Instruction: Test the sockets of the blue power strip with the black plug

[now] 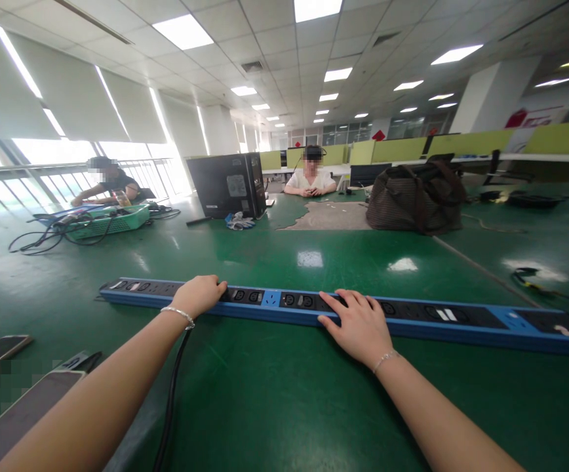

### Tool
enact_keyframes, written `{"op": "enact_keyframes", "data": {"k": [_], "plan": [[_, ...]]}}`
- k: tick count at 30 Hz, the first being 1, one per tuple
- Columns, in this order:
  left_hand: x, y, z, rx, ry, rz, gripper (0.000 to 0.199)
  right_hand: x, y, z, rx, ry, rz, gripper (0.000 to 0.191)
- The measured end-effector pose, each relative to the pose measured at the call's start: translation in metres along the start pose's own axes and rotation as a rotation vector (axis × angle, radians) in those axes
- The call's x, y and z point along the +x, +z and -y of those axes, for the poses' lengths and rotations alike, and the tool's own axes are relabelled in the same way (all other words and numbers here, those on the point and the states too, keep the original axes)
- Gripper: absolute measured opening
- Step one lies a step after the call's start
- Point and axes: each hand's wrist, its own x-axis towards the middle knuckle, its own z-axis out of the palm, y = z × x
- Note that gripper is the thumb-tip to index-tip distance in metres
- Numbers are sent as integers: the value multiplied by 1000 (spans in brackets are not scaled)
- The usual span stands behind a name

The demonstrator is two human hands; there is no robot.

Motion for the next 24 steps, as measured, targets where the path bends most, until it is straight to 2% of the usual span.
{"op": "enact_keyframes", "data": {"k": [12, 24], "plan": [[1, 5, 0, -29, -11, 65, 40, 0, 1, 0, 15, 7, -1, 46], [-4, 7, -7, -136, -184, 40, 47, -1, 2, -1, 17, 7, -16, 45]]}}
